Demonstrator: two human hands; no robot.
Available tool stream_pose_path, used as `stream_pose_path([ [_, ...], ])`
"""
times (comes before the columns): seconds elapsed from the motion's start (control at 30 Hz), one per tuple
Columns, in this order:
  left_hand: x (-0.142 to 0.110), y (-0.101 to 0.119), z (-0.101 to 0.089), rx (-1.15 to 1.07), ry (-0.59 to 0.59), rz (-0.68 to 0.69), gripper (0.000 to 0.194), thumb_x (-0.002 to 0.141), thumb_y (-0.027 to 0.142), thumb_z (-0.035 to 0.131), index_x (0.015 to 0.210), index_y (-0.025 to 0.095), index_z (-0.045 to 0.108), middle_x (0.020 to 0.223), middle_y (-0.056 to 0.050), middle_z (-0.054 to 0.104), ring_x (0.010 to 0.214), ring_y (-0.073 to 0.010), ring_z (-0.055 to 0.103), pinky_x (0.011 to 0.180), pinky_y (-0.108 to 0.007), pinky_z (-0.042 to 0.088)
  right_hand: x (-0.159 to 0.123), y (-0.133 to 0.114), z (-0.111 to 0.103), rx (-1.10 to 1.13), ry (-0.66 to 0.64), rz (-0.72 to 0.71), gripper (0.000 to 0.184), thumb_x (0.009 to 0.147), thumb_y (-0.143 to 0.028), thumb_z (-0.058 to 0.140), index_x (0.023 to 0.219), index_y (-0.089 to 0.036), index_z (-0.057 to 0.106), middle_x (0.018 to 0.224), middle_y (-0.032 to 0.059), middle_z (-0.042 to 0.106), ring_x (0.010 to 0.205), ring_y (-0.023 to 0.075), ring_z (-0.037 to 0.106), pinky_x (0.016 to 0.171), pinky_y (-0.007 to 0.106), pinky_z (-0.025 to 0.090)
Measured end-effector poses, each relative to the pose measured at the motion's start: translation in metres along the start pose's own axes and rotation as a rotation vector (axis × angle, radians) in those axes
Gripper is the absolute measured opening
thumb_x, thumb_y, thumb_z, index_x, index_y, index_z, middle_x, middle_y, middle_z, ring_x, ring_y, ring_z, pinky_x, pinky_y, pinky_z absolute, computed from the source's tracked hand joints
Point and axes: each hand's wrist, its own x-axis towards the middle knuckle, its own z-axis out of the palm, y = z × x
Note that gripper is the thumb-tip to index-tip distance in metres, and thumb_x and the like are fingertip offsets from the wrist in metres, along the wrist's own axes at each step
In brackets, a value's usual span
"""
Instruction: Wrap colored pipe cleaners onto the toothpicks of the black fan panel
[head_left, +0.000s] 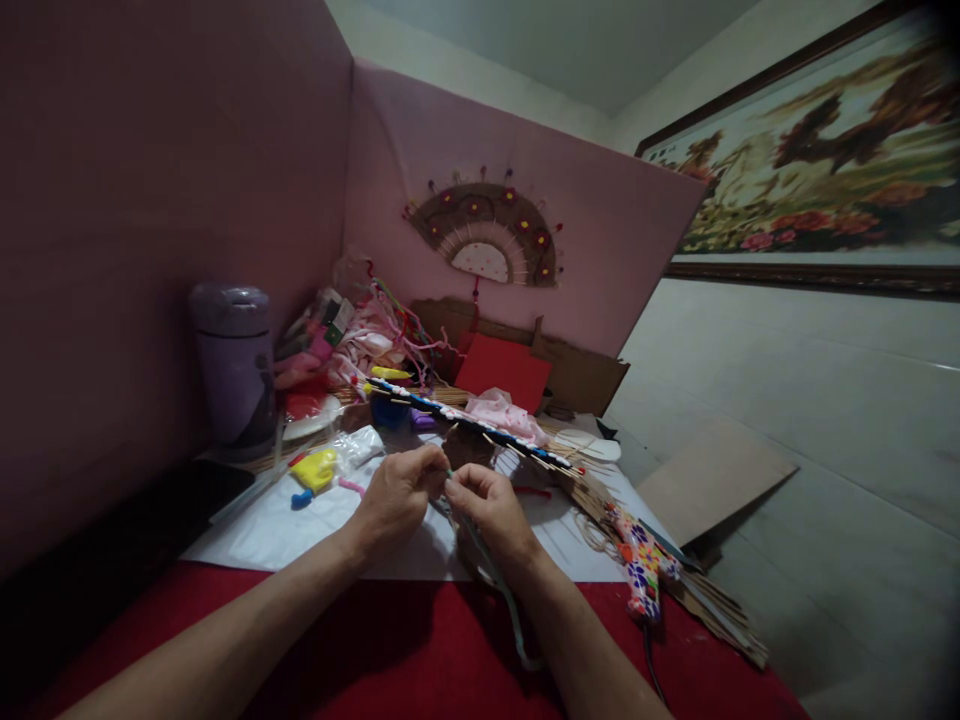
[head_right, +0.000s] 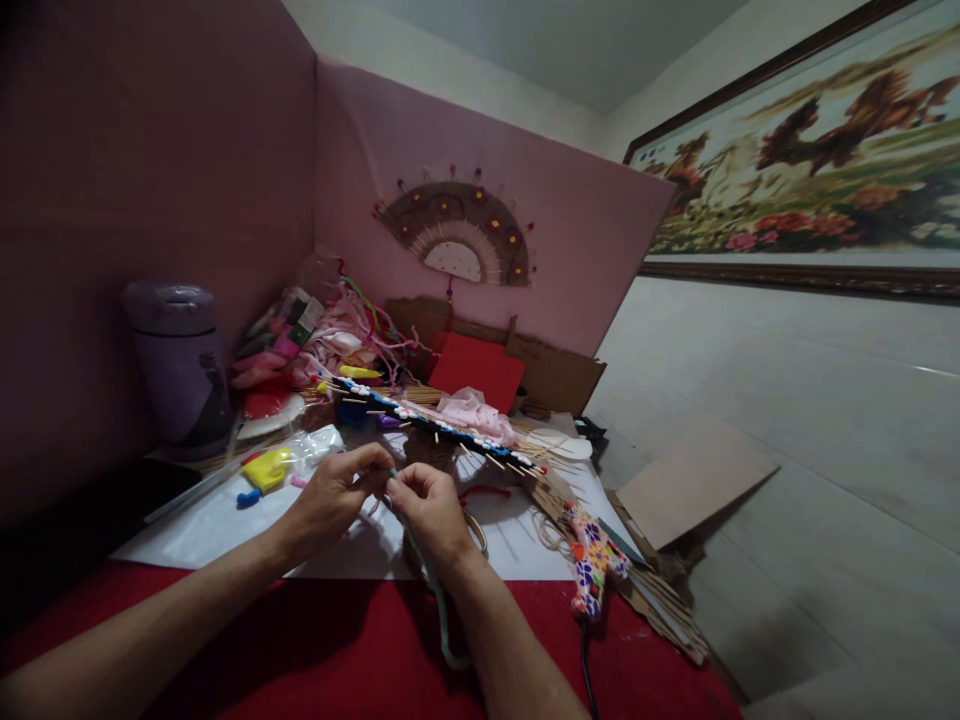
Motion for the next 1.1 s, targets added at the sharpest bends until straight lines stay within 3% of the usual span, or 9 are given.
stream_pose_path([
  [0.37, 0.001, -0.001, -0.001, -0.111, 0.010, -0.017, 0.010, 0.069, 0.012, 0.049, 0.063, 0.016, 0.056, 0.058, 0.004, 0.051, 0.059, -0.0112, 0.045, 0.057, -0.022, 0.035, -0.002, -0.006, 0.003, 0.076, 0.021, 0.054, 0.015, 0.059, -0.028, 0.061, 0.060, -0.017, 0.051, 0.043, -0.0068, 0.045, 0.039, 0.0058, 0.035, 0.039, 0.019, 0.025],
  [0.63, 0.003, -0.007, -0.003, -0.060, -0.026, -0.007, 0.012, 0.068, 0.012, 0.048, 0.065, 0.016, 0.059, 0.059, 0.003, 0.054, 0.058, -0.0114, 0.046, 0.056, -0.022, 0.035, 0.000, -0.004, 0.001, 0.175, 0.024, 0.123, 0.013, 0.056, -0.025, 0.062, 0.056, -0.016, 0.052, 0.038, -0.0067, 0.045, 0.034, 0.0052, 0.034, 0.035, 0.018, 0.023],
  [0.83, 0.003, -0.008, -0.002, -0.023, -0.025, -0.003, 0.014, 0.068, 0.010, 0.047, 0.066, 0.017, 0.059, 0.058, 0.004, 0.054, 0.058, -0.0116, 0.046, 0.055, -0.022, 0.034, -0.002, -0.001, 0.000, 0.248, -0.007, 0.165, 0.014, 0.061, -0.026, 0.062, 0.058, -0.016, 0.052, 0.039, -0.0078, 0.044, 0.029, 0.0036, 0.028, 0.030, 0.017, 0.018],
  [0.97, 0.002, -0.007, -0.003, 0.108, -0.039, 0.045, 0.017, 0.070, 0.008, 0.046, 0.067, 0.017, 0.060, 0.061, 0.002, 0.056, 0.060, -0.0126, 0.049, 0.058, -0.023, 0.033, 0.000, 0.004, -0.001, 0.252, -0.005, 0.180, 0.010, 0.061, -0.023, 0.057, 0.056, -0.017, 0.051, 0.039, -0.0075, 0.044, 0.029, 0.0040, 0.029, 0.028, 0.017, 0.017],
  [1.1, 0.002, -0.003, -0.006, 0.402, -0.062, 0.156, 0.021, 0.073, 0.007, 0.046, 0.067, 0.019, 0.062, 0.064, -0.001, 0.057, 0.064, -0.0157, 0.049, 0.063, -0.028, 0.032, 0.004, 0.012, -0.001, 0.205, 0.008, 0.189, 0.007, 0.058, -0.023, 0.053, 0.054, -0.017, 0.050, 0.038, -0.0069, 0.044, 0.029, 0.0047, 0.031, 0.028, 0.017, 0.018],
])
